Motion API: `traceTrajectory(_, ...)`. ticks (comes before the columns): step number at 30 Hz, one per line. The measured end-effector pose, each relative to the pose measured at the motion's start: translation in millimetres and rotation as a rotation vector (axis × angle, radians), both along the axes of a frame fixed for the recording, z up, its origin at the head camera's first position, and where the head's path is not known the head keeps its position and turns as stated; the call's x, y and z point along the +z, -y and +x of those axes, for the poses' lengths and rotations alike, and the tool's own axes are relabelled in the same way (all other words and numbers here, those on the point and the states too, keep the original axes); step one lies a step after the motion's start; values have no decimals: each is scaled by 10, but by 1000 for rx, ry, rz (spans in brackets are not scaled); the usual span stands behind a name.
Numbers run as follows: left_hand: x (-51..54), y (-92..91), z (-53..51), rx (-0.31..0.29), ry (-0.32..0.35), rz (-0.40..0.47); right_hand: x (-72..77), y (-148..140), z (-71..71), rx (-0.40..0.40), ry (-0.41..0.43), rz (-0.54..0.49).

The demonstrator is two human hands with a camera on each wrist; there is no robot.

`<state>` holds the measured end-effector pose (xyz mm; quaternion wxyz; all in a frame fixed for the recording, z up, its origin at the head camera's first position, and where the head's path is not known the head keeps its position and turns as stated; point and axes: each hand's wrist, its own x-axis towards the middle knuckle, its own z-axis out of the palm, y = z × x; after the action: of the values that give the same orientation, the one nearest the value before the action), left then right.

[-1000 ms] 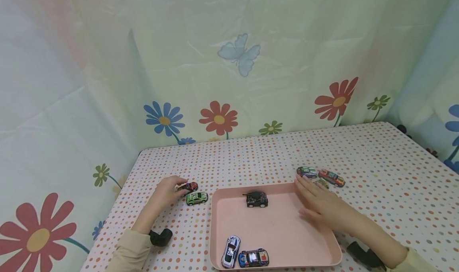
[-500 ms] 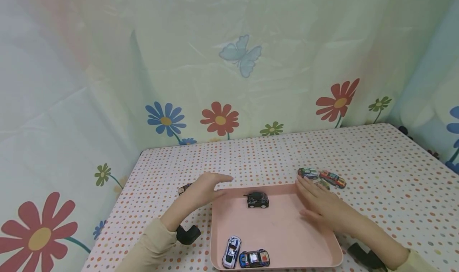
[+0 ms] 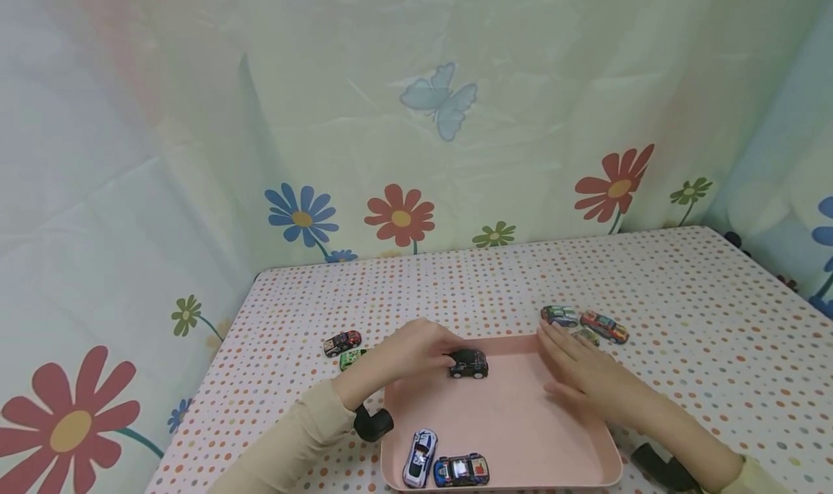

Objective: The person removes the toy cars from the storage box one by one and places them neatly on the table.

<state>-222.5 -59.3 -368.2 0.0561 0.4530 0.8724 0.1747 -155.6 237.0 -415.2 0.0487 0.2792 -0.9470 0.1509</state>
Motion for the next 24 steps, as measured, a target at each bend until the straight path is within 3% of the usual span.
traceTrajectory(4,0,-74,18,40,-15,-27,-6,-3,-3,-3,9,5)
traceTrajectory(15,-126,-213,38,32,-106,-131,9,-2,-9,-10,51,21)
traceTrajectory(24,-174,-273,12,42,-73,-73,-8,-9,-13,0,12,21)
